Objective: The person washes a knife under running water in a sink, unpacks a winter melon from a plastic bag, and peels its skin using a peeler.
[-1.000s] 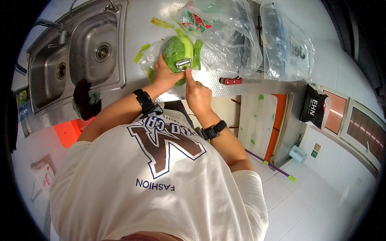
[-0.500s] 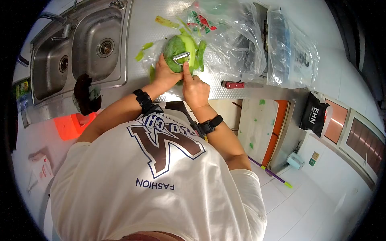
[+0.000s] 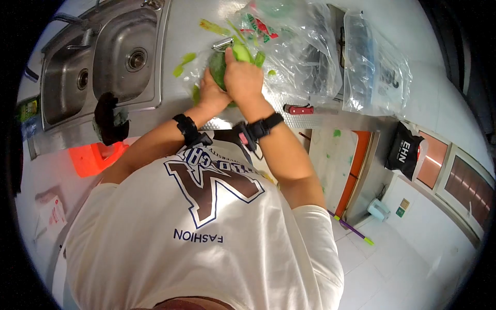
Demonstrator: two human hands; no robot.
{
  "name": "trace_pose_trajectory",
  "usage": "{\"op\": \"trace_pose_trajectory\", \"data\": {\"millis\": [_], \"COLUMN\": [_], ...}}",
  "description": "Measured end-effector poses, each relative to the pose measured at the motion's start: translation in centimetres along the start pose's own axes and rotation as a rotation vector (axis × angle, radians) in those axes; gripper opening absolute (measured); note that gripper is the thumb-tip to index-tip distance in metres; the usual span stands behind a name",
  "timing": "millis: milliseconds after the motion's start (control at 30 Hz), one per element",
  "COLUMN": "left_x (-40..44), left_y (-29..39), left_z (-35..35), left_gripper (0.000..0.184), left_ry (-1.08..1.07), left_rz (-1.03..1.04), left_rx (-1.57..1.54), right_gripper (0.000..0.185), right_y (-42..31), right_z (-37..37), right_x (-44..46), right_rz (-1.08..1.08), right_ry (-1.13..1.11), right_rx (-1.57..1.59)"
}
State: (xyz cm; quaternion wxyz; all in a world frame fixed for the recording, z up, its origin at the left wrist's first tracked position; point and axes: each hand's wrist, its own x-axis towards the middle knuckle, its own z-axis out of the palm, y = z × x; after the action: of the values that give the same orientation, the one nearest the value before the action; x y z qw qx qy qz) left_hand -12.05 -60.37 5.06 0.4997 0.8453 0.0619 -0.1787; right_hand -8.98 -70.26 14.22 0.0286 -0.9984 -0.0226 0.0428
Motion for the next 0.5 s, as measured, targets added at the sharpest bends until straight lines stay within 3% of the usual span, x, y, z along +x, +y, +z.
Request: {"op": "trace_pose_trajectory", "data": {"millis": [33,100,233,333,400,500], "left_x": [-0.4,-0.4,-0.5,-0.6,-0.3,-0.5], "left_y": [0.7,1.0,0.6,0.5,0.7,0.1], "left_z": [-0.2,0.1,-0.5,-0.8,-0.8,-0.7], "left_gripper": [0.136,0.138,0.134,0.135,0.136,0.136], "left_ry": [0.003,-0.041,-0.028,-0.058,-0.071,-0.07], "left_rz": [0.004,-0.057,0.037,0.021,0.004,0.034], "left_rx": [0.052,0.068,0.033,-0.049,-0.025,-0.033], "right_gripper": [0.037,0.035,0.035,0.035,0.034,0.033], "right_y": [0.3,1.3,3.3,6.2,8.1,7.7], "right_z": [0.3,1.1,-0.2,-1.0,-0.3,-2.2], "right_x": [2.4,7.0,11.3,8.3,5.8,0.8], "right_rz": [-0.008,-0.061,0.015,-0.094,-0.021,0.085], "right_ry": [0.008,-0.249,-0.187,-0.164,0.091,-0.096], "right_rx": [0.004,-0.025,0.101,0.263,0.516,0.415]}}
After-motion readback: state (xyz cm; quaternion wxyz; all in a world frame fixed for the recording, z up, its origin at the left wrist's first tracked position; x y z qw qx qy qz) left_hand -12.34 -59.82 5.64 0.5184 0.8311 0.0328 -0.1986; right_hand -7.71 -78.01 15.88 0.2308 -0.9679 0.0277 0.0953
